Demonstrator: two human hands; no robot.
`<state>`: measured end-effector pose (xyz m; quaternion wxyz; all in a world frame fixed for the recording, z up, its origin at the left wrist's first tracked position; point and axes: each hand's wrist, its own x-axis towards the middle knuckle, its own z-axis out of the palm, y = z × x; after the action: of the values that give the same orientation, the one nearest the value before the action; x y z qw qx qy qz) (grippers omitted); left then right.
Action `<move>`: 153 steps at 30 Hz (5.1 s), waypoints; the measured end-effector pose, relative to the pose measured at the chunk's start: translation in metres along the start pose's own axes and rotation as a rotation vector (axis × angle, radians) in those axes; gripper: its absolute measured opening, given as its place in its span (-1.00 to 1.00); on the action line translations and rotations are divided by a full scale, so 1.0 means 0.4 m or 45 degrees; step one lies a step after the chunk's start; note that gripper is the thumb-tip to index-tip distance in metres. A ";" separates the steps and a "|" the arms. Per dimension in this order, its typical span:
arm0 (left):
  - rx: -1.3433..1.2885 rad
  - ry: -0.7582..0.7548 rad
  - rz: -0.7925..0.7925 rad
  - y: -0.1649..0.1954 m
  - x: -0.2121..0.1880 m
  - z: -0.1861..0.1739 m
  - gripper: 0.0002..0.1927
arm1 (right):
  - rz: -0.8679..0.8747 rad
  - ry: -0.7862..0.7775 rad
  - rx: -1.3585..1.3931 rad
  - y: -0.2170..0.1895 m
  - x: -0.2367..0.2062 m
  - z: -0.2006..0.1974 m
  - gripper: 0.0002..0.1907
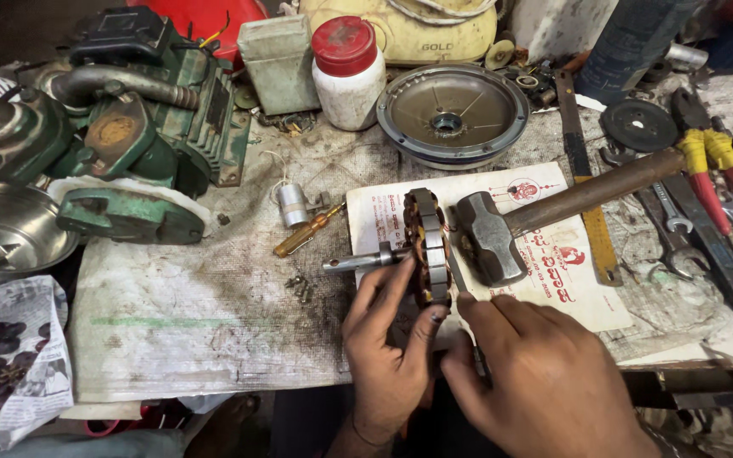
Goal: The person holds a motor armature on the workbench with one hand and files its edge with a flat file held in the other hand, rotating the armature to file along its rim. A hammer rests beside the work on a printed paper sheet.
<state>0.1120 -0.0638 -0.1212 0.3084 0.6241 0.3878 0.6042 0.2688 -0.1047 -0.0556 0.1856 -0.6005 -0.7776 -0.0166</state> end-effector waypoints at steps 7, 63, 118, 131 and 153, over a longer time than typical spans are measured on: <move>-0.046 0.065 -0.062 0.002 0.004 0.006 -0.45 | 0.005 -0.010 0.033 0.013 -0.009 0.021 -0.57; 0.386 -0.045 0.014 0.054 0.013 0.020 -0.21 | 0.050 -0.033 0.029 0.004 0.015 -0.007 -0.48; 0.370 0.077 0.090 0.023 -0.017 0.024 -0.27 | -0.031 -0.031 0.047 -0.004 -0.012 -0.002 -0.69; 0.361 -0.114 0.148 0.024 -0.009 0.023 -0.18 | 0.056 -0.083 -0.018 0.010 -0.003 0.008 -0.49; 0.397 -0.015 0.120 0.014 -0.016 0.032 -0.21 | 0.030 -0.050 0.017 0.003 -0.004 0.004 -0.62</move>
<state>0.1257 -0.0710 -0.1208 0.1814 0.6852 0.4454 0.5470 0.2699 -0.1056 -0.0577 0.1744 -0.6086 -0.7741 0.0025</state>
